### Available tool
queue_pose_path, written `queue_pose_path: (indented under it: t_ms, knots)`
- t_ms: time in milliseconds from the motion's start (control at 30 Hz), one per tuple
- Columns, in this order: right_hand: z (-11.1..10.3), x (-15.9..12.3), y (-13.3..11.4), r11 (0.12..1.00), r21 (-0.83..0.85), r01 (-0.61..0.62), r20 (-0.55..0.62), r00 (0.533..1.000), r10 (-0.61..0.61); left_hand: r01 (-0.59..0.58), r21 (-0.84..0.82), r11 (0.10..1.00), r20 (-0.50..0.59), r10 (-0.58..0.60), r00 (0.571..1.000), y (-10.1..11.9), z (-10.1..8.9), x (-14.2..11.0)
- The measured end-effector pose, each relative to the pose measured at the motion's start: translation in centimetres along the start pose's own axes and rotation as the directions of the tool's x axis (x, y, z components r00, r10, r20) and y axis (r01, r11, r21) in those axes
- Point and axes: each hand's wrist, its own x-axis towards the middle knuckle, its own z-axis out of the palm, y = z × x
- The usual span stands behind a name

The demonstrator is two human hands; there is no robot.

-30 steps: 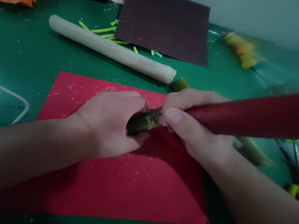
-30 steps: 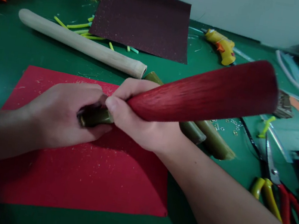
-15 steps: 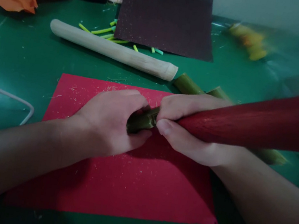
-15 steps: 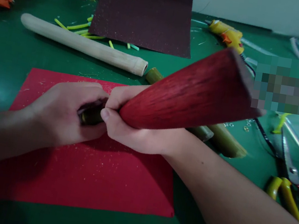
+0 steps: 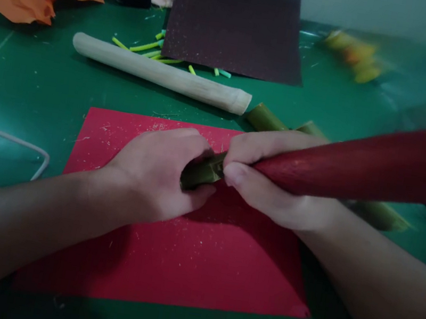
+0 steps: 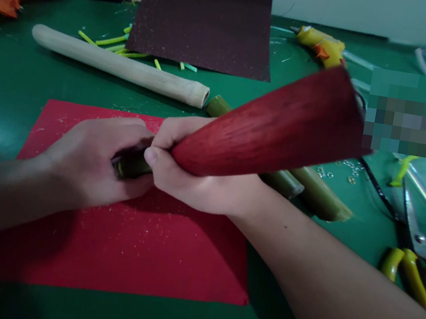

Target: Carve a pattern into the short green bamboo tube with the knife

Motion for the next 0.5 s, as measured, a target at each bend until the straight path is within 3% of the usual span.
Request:
queue_pose_path:
  t_ms: [233,333,467,500]
  knots:
    - [-0.12,0.26,0.14,0.993,0.026,0.112,0.100,0.988,-0.114,0.002,0.013,1.000,0.037,-0.003,0.999,-0.02,-0.12,0.00]
    - [0.01,0.22,0.10,0.994,-0.005,0.112,0.114,0.987,-0.110,-0.010,0.027,1.000,0.040,0.009,0.999,0.10,-0.19,-0.03]
    - [0.24,0.08,0.16,0.999,-0.017,0.050,0.004,0.999,-0.050,-0.005,0.037,0.999,0.033,0.004,0.999,0.15,-0.20,-0.03]
    - [0.25,0.06,0.21,1.000,-0.024,-0.013,-0.040,0.999,0.012,0.001,0.044,0.999,0.026,-0.002,1.000,0.12,-0.18,-0.02]
